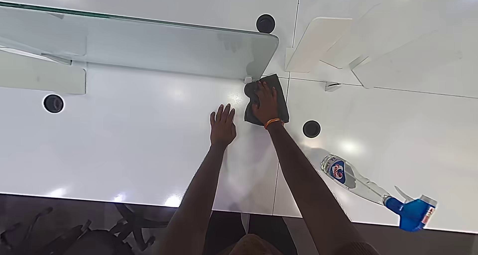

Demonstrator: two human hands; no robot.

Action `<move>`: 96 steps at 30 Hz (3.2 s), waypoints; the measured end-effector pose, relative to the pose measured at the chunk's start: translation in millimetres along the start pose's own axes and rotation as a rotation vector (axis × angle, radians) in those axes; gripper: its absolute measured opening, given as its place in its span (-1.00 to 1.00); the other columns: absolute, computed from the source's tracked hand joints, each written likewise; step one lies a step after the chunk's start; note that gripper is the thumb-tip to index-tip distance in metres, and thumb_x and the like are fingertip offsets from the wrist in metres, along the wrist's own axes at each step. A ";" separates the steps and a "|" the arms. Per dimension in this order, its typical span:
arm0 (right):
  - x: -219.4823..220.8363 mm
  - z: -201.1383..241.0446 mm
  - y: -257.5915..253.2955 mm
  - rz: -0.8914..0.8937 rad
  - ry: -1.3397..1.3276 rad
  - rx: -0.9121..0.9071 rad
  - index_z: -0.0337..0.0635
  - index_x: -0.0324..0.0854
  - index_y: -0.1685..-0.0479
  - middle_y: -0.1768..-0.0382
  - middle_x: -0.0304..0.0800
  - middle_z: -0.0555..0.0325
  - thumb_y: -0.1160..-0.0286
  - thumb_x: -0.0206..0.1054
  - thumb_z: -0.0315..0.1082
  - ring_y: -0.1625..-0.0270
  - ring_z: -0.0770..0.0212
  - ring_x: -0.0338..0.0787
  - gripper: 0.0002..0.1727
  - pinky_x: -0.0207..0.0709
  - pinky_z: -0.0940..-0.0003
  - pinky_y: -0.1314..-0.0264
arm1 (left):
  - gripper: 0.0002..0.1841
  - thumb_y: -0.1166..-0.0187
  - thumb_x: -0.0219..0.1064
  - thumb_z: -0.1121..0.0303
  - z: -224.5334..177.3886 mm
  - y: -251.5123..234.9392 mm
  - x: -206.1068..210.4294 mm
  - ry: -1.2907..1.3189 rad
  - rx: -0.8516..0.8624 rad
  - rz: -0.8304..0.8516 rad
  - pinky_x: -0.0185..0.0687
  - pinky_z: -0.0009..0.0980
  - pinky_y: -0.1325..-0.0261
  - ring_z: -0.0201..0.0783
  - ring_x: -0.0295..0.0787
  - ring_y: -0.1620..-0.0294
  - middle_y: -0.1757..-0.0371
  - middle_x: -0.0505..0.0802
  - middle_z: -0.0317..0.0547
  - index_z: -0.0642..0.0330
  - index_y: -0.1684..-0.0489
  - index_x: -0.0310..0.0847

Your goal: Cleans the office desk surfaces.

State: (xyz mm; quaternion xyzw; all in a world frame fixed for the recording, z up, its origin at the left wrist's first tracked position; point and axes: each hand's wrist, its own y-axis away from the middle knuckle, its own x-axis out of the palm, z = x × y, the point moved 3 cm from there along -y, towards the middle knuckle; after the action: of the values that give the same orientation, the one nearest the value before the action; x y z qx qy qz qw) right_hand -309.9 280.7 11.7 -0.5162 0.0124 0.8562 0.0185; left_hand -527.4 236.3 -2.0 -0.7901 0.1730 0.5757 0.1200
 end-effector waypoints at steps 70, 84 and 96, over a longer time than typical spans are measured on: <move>-46.8 -92.7 65.4 -0.078 0.268 0.564 0.07 0.11 -0.87 -0.92 -0.07 0.16 -0.55 0.11 -0.19 -0.95 -0.03 -0.15 -0.22 -0.30 -0.61 -0.74 | -0.44 -0.62 -0.13 0.27 2.8 -2.2 -2.4 0.049 -0.011 -0.070 -0.01 0.21 -0.74 -0.03 0.19 -0.84 -0.75 0.49 -0.23 -0.01 -0.58 0.52; -41.7 -63.0 38.2 -0.105 0.224 0.431 -0.06 0.17 -0.84 -0.89 0.02 -0.01 -0.50 0.14 -0.18 -0.94 -0.14 -0.13 -0.22 -0.30 -0.57 -0.77 | -0.44 -0.59 -0.08 0.30 1.0 -3.9 -4.3 0.056 -0.015 -0.040 -0.07 0.23 -0.76 -0.01 0.14 -0.86 -0.78 0.45 -0.19 0.04 -0.60 0.51; -30.6 13.8 96.1 -0.185 -0.896 0.286 -0.37 0.81 0.07 0.04 0.92 -0.03 -0.45 0.09 -0.57 -0.15 0.17 0.84 -0.67 0.63 0.21 -0.40 | -0.43 -0.60 -0.16 0.31 1.9 -5.1 -4.0 0.047 -0.004 -0.073 0.02 0.25 -0.72 0.00 0.22 -0.83 -0.73 0.52 -0.21 0.02 -0.55 0.56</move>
State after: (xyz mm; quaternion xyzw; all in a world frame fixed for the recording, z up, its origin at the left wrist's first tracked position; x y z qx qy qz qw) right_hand -312.1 184.8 45.4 -0.0874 0.0748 0.9789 0.1690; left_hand -528.0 242.2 1.2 -0.8093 0.1457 0.5528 0.1350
